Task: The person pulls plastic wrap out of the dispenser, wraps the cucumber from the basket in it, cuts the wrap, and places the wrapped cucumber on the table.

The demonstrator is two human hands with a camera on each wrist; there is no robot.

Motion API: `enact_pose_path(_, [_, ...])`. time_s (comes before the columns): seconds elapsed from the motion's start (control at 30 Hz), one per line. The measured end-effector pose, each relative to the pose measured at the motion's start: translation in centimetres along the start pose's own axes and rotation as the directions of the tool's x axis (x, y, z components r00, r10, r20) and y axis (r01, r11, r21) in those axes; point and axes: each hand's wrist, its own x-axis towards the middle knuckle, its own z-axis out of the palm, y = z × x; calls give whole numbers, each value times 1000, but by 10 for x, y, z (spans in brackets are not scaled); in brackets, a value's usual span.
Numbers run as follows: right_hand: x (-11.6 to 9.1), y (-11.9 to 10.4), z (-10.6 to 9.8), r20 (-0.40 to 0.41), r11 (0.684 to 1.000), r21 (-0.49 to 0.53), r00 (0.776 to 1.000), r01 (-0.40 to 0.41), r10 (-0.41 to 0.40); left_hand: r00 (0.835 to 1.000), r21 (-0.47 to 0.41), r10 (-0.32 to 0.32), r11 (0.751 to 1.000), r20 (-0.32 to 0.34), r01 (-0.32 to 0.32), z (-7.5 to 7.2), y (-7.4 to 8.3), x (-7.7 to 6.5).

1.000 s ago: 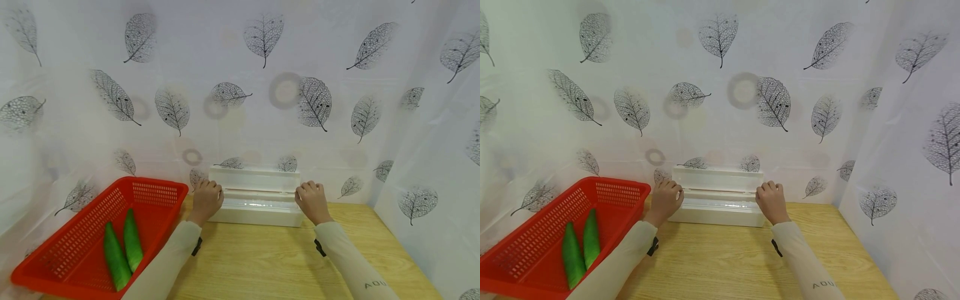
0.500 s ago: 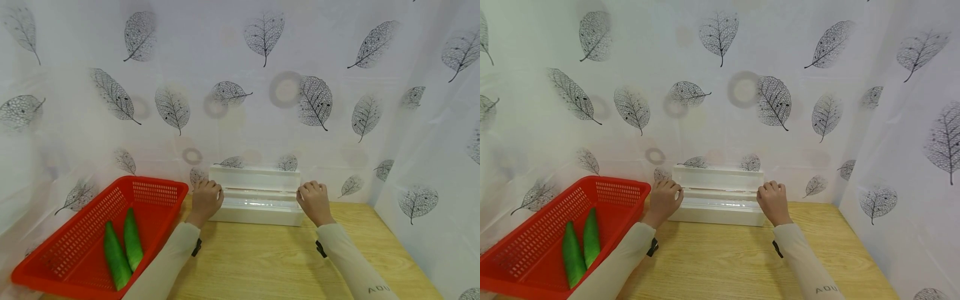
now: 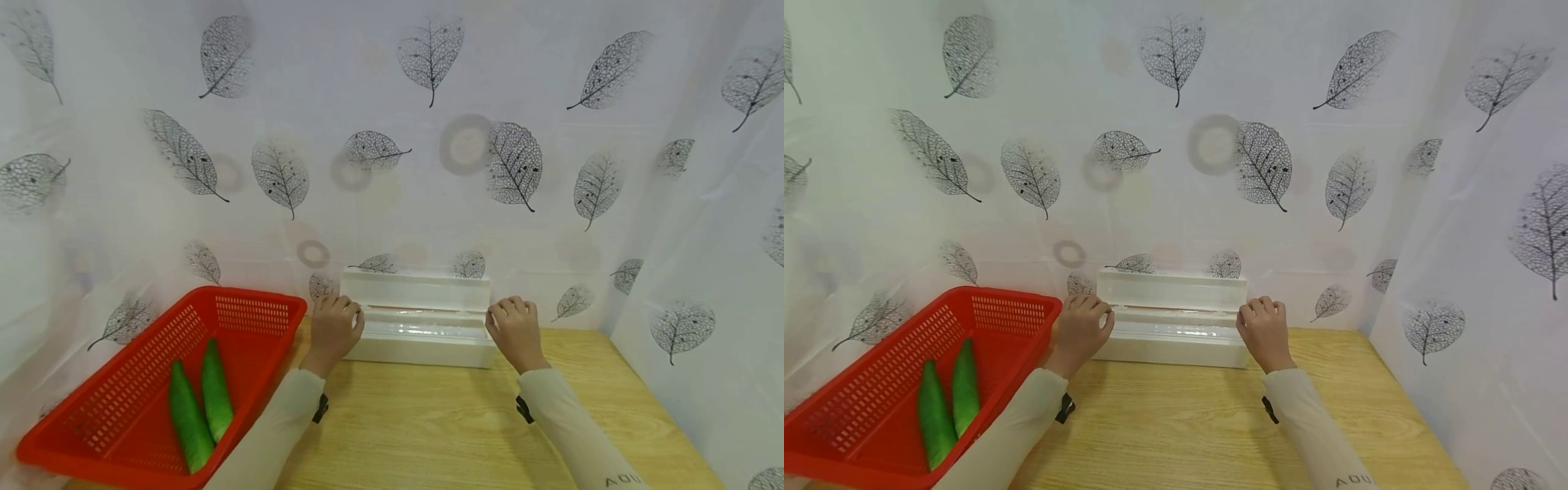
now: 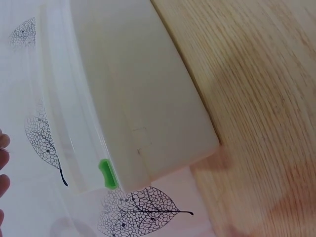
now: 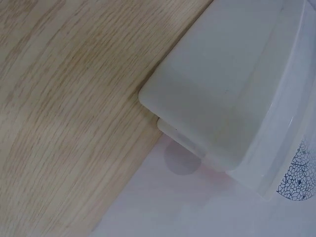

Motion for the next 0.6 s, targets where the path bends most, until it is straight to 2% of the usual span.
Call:
enact_pose_path(0.27, [0,-3,-5,-4,1000,-6,1000,-8,8,996,7,17,1000,-86,-17,-5,3,-2])
enact_pose_path(0.6, [-3,-3,-7,-34,1000,-11,999,-9,9,998,-14,-7,1000,-54,6,-13,7,-5])
